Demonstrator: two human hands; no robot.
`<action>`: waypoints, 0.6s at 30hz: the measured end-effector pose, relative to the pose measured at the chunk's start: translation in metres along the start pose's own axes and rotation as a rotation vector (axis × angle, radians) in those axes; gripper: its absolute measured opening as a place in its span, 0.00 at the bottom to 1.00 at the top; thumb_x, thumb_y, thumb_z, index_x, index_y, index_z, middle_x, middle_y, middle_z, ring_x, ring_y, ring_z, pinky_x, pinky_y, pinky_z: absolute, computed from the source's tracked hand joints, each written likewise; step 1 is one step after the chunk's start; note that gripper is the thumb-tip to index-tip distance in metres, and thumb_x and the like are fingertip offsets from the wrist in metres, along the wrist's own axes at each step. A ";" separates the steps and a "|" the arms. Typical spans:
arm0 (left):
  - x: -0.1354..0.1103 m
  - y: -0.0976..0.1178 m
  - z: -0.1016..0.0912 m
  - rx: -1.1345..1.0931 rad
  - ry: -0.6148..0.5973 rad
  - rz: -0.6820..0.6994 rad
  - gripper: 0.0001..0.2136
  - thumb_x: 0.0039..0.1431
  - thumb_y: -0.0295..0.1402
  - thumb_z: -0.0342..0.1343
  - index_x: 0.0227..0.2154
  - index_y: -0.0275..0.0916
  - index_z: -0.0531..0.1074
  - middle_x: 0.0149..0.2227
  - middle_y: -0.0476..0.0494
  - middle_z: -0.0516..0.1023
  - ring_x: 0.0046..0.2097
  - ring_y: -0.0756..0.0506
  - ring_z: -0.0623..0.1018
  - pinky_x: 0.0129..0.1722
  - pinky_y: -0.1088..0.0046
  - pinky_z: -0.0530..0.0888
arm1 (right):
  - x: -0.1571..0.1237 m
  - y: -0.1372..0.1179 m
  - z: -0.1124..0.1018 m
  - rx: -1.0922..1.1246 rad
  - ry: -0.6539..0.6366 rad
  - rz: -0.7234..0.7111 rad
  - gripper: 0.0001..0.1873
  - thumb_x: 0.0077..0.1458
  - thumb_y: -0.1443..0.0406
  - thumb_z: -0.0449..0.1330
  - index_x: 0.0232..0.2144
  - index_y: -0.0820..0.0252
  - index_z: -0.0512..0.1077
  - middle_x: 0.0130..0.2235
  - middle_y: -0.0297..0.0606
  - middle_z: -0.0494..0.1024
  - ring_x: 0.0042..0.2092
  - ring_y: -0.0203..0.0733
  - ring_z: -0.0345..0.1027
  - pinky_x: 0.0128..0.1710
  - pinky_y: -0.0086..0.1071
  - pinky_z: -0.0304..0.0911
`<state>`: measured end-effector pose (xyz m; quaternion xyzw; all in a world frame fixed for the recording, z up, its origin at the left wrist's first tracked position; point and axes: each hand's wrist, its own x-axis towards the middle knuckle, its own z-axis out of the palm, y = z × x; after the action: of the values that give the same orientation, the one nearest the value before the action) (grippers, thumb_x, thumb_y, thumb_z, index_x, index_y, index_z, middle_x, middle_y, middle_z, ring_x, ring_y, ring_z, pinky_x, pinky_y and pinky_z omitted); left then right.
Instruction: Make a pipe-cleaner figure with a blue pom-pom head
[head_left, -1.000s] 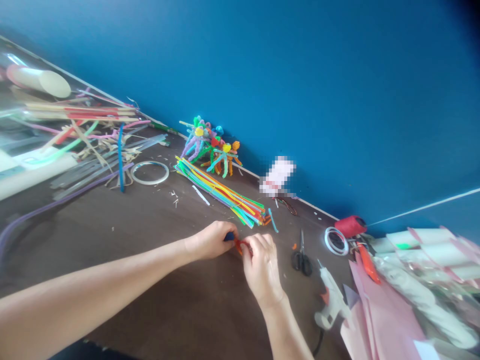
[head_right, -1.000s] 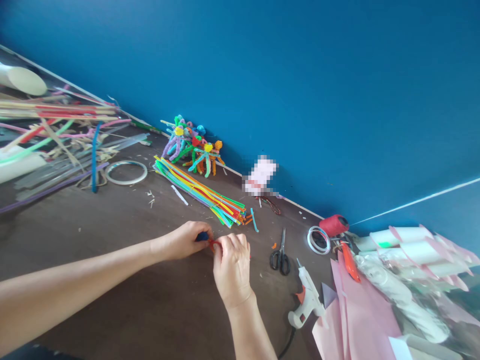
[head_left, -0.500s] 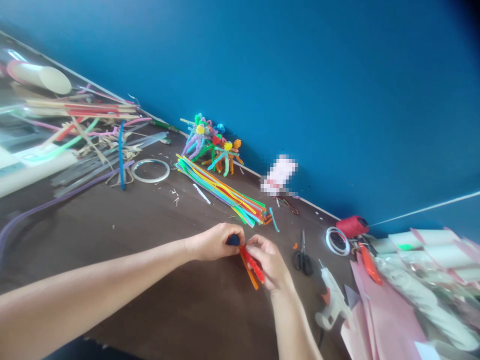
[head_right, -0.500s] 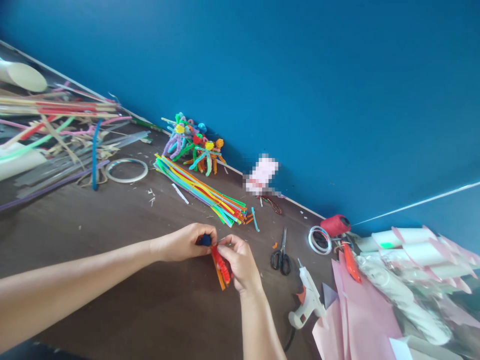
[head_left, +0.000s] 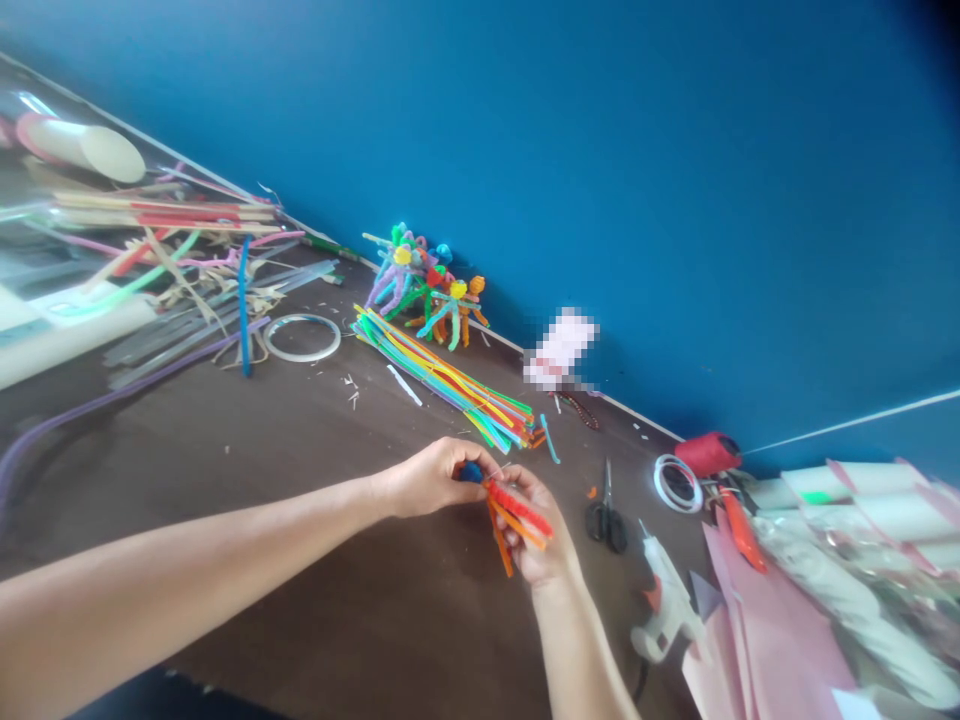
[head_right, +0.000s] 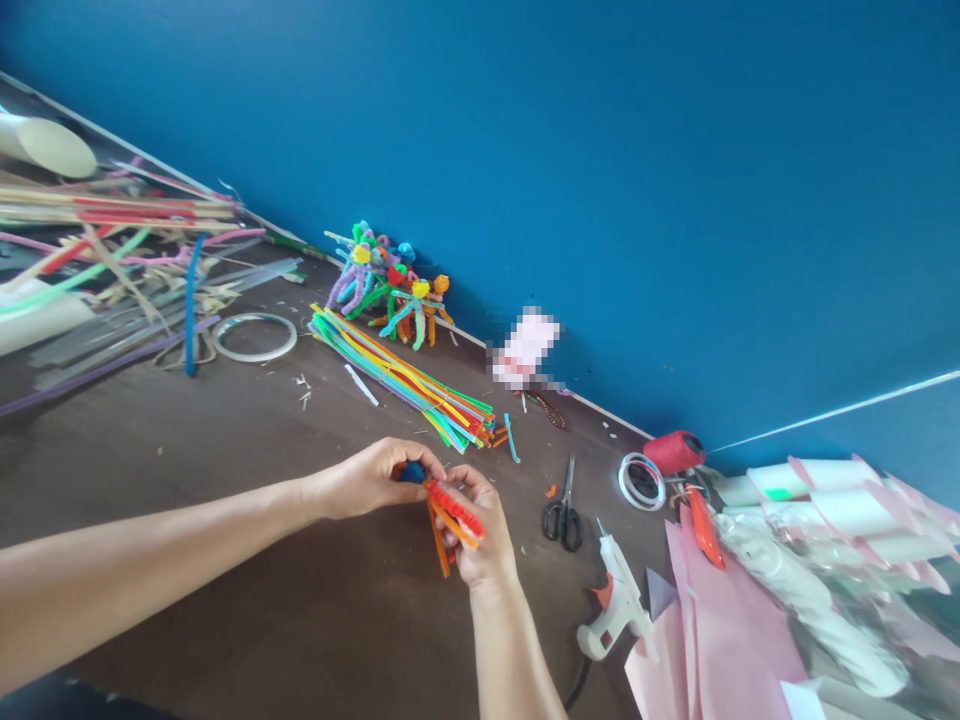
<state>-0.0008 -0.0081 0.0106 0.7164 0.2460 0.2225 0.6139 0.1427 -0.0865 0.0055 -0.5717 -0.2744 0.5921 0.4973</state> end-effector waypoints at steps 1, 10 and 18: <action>0.000 -0.001 0.001 -0.008 0.024 -0.017 0.10 0.45 0.32 0.55 0.32 0.33 0.71 0.23 0.51 0.68 0.24 0.54 0.63 0.23 0.81 0.61 | 0.000 0.001 0.001 -0.035 0.022 -0.059 0.12 0.39 0.60 0.62 0.25 0.59 0.63 0.13 0.23 0.63 0.12 0.24 0.48 0.11 0.18 0.40; 0.003 -0.006 0.002 -0.121 0.108 -0.146 0.08 0.45 0.33 0.55 0.28 0.33 0.69 0.18 0.54 0.64 0.19 0.55 0.63 0.19 0.80 0.62 | -0.006 -0.004 0.008 -0.573 0.167 -0.438 0.13 0.49 0.61 0.55 0.17 0.63 0.68 0.20 0.33 0.68 0.25 0.34 0.61 0.25 0.27 0.56; 0.004 -0.004 -0.003 -0.451 0.024 -0.281 0.08 0.38 0.30 0.58 0.25 0.33 0.69 0.21 0.53 0.66 0.22 0.55 0.64 0.17 0.83 0.62 | -0.003 -0.003 -0.001 -0.341 -0.026 -0.261 0.11 0.44 0.60 0.60 0.25 0.64 0.71 0.21 0.31 0.67 0.24 0.31 0.58 0.23 0.24 0.55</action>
<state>0.0002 -0.0031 0.0074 0.5177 0.2945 0.1924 0.7799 0.1446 -0.0882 0.0094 -0.5994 -0.4487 0.4752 0.4621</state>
